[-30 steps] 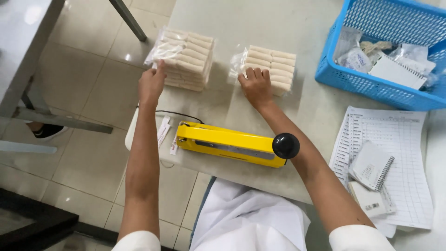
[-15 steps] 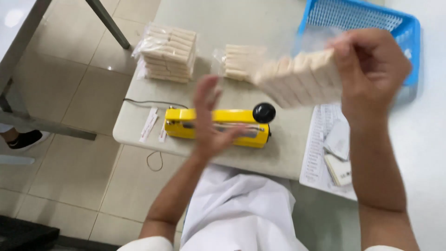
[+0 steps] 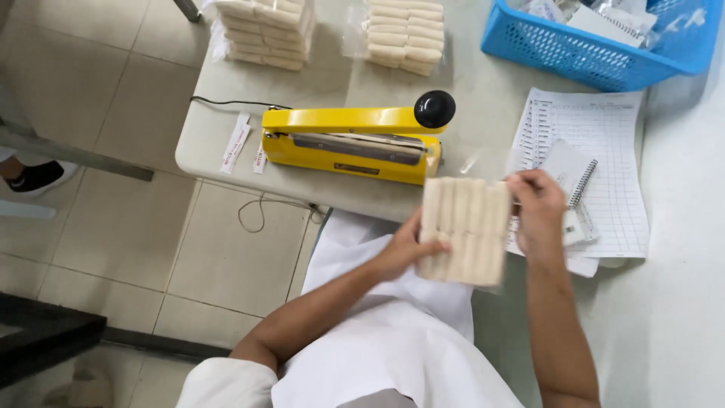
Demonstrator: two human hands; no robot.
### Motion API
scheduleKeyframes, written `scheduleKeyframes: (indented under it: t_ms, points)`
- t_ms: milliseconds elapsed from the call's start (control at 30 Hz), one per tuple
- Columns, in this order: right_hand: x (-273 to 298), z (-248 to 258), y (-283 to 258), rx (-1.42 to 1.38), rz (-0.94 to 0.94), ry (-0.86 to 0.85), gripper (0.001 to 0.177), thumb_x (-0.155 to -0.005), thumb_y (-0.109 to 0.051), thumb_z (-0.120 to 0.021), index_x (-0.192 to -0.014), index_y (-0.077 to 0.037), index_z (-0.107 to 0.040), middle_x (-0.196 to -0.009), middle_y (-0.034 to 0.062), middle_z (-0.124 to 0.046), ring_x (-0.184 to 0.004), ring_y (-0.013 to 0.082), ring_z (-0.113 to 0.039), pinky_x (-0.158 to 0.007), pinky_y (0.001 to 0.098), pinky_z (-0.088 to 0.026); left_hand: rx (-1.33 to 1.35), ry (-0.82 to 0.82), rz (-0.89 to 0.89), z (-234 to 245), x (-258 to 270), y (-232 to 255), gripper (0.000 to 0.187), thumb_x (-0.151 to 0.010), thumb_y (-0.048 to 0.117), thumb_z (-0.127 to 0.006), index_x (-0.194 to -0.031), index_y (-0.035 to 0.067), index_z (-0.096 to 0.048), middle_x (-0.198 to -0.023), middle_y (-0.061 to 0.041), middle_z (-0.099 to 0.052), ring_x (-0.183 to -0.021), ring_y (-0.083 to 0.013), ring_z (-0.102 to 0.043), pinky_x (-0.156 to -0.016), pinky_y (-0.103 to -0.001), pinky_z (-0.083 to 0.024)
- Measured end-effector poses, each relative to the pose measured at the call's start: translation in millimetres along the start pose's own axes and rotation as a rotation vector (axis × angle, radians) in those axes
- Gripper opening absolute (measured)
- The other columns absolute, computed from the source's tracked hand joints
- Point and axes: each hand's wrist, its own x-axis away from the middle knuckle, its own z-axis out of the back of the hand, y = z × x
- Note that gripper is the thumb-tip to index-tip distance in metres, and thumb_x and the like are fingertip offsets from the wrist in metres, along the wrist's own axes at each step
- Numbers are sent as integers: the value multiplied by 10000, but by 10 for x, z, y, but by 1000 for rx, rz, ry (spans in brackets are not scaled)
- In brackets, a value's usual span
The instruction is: Using a manual impulse heat sealer to close plastic bags containing breadsticks and organizing them on a workspace.
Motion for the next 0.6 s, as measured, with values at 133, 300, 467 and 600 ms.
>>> scheduleKeyframes:
  t_ms: [133, 300, 467, 600]
  points:
    - [-239, -594, 379, 75, -266, -93, 62, -938, -158, -701, -930, -96, -696, -805, 40, -633, -666, 116, -616, -566, 254, -558, 29, 210, 253, 485, 20, 345, 934, -710, 110, -874, -1527, 173, -426, -1281, -126, -640, -1055, -250, -666, -898, -429, -568]
    - [-576, -1318, 398, 456, 129, -347, 208, -904, -183, -712, -733, -75, -667, -649, 71, -584, -626, 223, -625, -558, 332, -498, 64, 374, 222, 983, 185, 797, 928, -711, 113, -878, -1522, 148, -429, -1248, -148, -640, -1000, -262, -687, -845, -447, -589]
    - [-773, -1426, -110, -42, 8, -517, 150, -573, -97, -525, -688, -159, -452, -648, -95, -439, -655, 91, -507, -700, 273, -448, 21, 368, 176, 1247, 267, 911, 958, -804, 34, -773, -1617, 183, -289, -1426, -206, -555, -1170, -317, -643, -967, -492, -563]
    - [-1023, -1408, -930, -61, -248, -228, 171, -845, -347, -619, -823, -192, -688, -650, -12, -560, -558, 62, -527, -469, 184, -385, 62, 364, 153, 1214, 235, 1031, 952, -778, 17, -778, -1595, 179, -316, -1365, -225, -597, -1088, -317, -685, -894, -478, -612]
